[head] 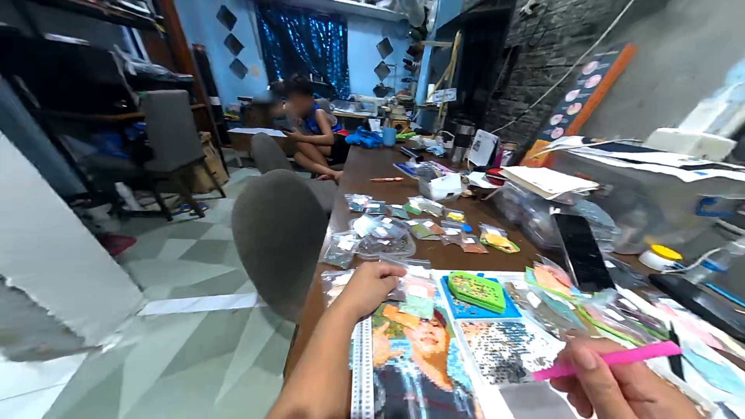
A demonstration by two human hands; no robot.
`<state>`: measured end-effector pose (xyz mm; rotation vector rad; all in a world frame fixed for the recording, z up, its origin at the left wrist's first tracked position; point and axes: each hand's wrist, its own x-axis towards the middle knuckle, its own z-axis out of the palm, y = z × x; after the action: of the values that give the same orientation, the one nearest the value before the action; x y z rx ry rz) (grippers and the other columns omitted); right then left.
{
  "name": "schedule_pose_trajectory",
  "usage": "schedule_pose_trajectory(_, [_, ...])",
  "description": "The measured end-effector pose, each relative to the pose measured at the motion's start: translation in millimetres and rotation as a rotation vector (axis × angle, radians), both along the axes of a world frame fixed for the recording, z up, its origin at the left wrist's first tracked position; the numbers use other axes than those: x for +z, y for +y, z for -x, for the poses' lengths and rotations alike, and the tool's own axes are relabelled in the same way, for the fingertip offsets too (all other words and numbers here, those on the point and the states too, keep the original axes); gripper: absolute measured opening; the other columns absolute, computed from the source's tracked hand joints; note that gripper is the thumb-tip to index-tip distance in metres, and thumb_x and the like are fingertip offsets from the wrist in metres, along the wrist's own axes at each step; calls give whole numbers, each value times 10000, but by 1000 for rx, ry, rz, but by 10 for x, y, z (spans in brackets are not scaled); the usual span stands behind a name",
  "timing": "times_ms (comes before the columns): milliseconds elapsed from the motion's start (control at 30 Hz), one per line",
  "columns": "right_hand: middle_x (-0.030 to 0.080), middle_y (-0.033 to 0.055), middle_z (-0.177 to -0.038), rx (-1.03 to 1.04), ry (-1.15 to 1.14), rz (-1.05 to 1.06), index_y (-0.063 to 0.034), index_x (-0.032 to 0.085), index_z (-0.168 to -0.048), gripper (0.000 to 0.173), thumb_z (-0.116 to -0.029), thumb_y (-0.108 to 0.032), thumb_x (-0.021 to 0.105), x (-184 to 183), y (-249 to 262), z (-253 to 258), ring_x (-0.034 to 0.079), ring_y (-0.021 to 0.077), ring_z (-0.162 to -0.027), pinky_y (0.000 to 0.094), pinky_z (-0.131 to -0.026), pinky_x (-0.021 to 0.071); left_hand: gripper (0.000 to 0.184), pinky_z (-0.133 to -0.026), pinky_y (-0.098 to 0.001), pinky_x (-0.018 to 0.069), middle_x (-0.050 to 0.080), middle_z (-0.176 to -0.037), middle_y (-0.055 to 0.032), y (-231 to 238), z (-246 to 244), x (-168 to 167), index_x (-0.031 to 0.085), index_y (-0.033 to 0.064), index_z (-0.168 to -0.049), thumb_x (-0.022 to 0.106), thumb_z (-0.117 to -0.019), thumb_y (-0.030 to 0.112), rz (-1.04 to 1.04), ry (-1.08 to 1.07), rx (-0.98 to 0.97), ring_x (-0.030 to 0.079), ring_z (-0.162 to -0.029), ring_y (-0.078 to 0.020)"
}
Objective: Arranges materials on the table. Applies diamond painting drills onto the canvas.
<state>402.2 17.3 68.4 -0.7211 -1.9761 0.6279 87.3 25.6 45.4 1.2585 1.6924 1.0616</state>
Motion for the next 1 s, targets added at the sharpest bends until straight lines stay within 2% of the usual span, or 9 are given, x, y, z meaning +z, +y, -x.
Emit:
schedule_pose_trajectory(100, [673, -15, -750, 103, 2, 8, 13, 602, -950, 348, -1107, -258, 450, 25, -192, 230, 626, -50, -667, 166, -624, 543, 230, -835, -338, 527, 702, -1072, -99, 5, -13, -6, 708, 39, -1210, 557, -1049, 105, -10, -6, -8, 646, -902, -143])
schedule_pose_trajectory(233, [661, 18, -726, 165, 12, 62, 29, 606, -930, 339, -1099, -227, 462, -57, -385, 488, 609, -36, -642, 160, -610, 518, 243, -864, -342, 523, 697, -1121, -110, 10, -31, 5, 696, 35, -1234, 545, -1053, 97, -6, -12, -16, 649, -937, -150])
schedule_pose_trajectory(400, [650, 16, -703, 139, 11, 102, 32, 621, -933, 307, -1086, -196, 484, -215, -450, 631, 589, -26, -607, 162, -581, 501, 242, -847, -341, 521, 695, -1108, -109, 15, -35, 0, 699, 31, -1224, 538, -1054, 89, -18, -5, -20, 643, -922, -153])
schedule_pose_trajectory(500, [652, 16, -699, 112, 3, 112, 30, 625, -928, 293, -1079, -187, 498, -278, -444, 660, 593, -19, -598, 163, -570, 503, 246, -888, -360, 523, 695, -1140, -116, 12, -35, 2, 696, 25, -1228, 533, -1055, 86, -21, 0, -29, 654, -969, -165])
schedule_pose_trajectory(833, [648, 25, -684, 80, -60, 135, 32, 640, -928, 259, -1060, -157, 521, -289, -455, 699, 583, -5, -576, 170, -552, 488, 240, -823, -348, 523, 696, -1097, -102, 16, -36, -9, 704, 48, -1219, 533, -1060, 104, -8, 9, -18, 642, -897, -154])
schedule_pose_trajectory(1000, [653, 20, -684, 77, -61, 144, 27, 649, -924, 252, -1054, -157, 538, -279, -460, 710, 582, -10, -574, 164, -547, 482, 236, -829, -344, 523, 695, -1089, -100, 26, -35, -5, 705, 48, -1216, 538, -1058, 101, 1, 5, -16, 642, -902, -151])
